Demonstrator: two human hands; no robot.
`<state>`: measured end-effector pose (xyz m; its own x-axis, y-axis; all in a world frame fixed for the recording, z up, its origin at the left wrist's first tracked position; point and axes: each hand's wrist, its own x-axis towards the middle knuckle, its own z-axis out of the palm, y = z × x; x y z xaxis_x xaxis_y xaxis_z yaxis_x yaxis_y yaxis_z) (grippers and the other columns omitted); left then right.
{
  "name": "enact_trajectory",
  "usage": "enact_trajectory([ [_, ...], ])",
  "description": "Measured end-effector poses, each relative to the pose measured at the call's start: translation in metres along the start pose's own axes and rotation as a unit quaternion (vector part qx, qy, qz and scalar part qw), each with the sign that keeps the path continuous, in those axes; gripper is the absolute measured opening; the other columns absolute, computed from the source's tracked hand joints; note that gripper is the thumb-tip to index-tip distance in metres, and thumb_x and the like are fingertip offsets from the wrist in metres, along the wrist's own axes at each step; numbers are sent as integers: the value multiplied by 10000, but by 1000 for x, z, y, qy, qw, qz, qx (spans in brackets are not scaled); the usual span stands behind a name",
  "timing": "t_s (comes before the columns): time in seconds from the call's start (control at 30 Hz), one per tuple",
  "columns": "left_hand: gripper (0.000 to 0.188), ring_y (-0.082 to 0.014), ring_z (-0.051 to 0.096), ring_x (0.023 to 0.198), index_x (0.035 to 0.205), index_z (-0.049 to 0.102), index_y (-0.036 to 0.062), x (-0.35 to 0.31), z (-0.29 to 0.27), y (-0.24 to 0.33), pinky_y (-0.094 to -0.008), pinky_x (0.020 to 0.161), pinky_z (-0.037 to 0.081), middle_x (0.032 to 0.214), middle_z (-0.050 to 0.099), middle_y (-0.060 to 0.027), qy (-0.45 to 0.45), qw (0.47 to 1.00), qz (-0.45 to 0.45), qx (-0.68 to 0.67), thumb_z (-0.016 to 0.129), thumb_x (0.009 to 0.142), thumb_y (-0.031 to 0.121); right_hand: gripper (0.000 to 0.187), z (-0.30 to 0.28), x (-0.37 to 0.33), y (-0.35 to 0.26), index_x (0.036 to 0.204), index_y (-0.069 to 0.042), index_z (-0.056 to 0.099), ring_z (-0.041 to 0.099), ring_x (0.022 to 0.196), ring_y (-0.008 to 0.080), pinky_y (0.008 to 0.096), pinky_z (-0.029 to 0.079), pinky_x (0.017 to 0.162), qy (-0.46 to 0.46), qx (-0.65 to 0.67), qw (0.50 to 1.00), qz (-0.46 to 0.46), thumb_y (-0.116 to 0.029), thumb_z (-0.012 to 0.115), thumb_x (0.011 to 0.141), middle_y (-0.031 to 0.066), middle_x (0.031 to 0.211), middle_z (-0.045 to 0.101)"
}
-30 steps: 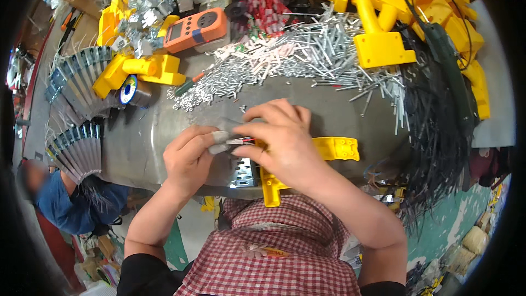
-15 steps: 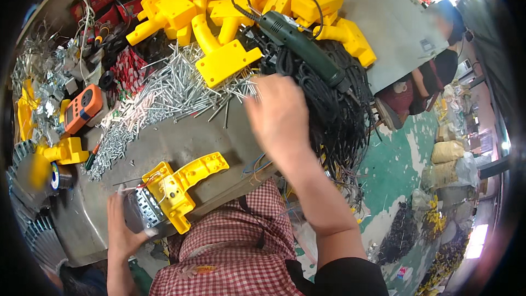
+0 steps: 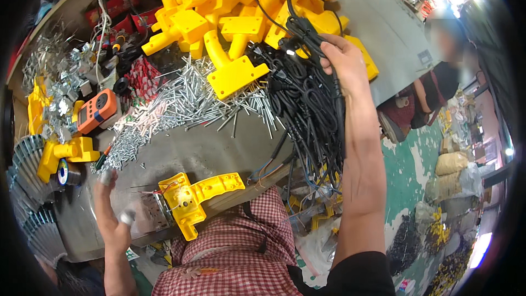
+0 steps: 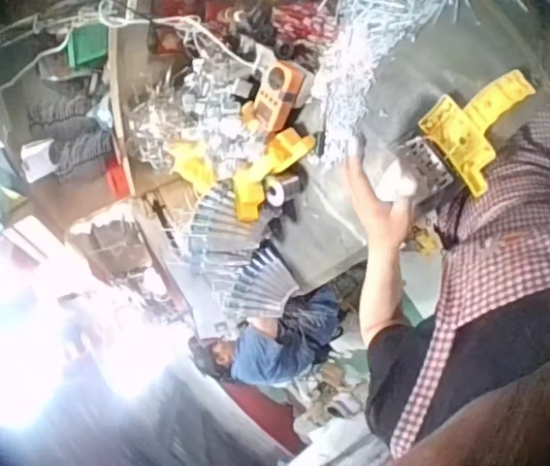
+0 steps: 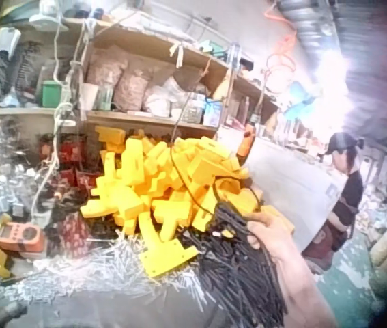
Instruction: Assembling and soldering internal electrical components for a yellow plastic device handle.
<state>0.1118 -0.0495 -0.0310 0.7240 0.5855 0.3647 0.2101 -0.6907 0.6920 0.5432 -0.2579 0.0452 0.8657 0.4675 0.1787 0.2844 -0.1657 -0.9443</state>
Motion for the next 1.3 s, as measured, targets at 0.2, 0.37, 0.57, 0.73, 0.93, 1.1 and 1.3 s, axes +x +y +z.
enact_trajectory([
  [0.2,660,-295,544,1140,1395,275,-29,46,98,108,-371,985,414,1219,534,-224,-218,928,20,-301,592,897,265,332,91,-66,-42,1207,43,540,448,611,34,191,349,519,130,76,965,-215,-64,571,894,-11,783,542],
  [0.37,524,-234,605,925,1378,339,-13,47,100,110,-362,793,471,991,597,-150,-387,822,-94,-407,526,897,78,406,56,-49,-29,1280,15,495,510,738,101,233,430,638,250,-37,927,-277,-98,583,899,50,911,573],
  [0.57,315,-324,639,794,1053,554,12,48,70,67,-379,662,527,896,636,-172,-225,963,147,-24,565,738,-3,526,114,-96,-2,1251,-42,522,416,1172,364,451,320,1008,45,-385,846,-365,-61,653,742,167,1287,461],
  [0.73,272,-305,663,757,1058,560,58,77,67,26,-349,652,537,894,678,-119,-80,996,1,-33,625,796,24,239,163,-131,18,1059,-29,563,605,751,371,406,472,660,-390,-117,894,-184,-156,614,864,179,818,620],
  [0.93,204,-312,598,799,892,604,27,111,79,-51,-402,690,482,866,607,-124,10,958,40,284,700,724,91,171,180,-128,25,1019,-28,576,631,666,230,322,479,633,-407,-14,913,10,-104,599,868,130,753,637],
  [1.1,183,-300,601,794,876,603,21,108,73,-57,-372,689,487,856,614,-114,14,970,69,233,687,715,46,151,182,-129,27,978,-13,615,627,693,122,266,481,646,-376,15,926,12,-96,630,852,94,764,658],
  [1.3,231,-97,602,863,1011,620,5,84,50,-4,-241,743,480,925,643,-41,-78,989,-128,-10,638,784,-32,129,177,-130,17,933,-1,632,592,726,48,226,468,651,-353,53,933,46,-86,651,837,44,758,660],
])
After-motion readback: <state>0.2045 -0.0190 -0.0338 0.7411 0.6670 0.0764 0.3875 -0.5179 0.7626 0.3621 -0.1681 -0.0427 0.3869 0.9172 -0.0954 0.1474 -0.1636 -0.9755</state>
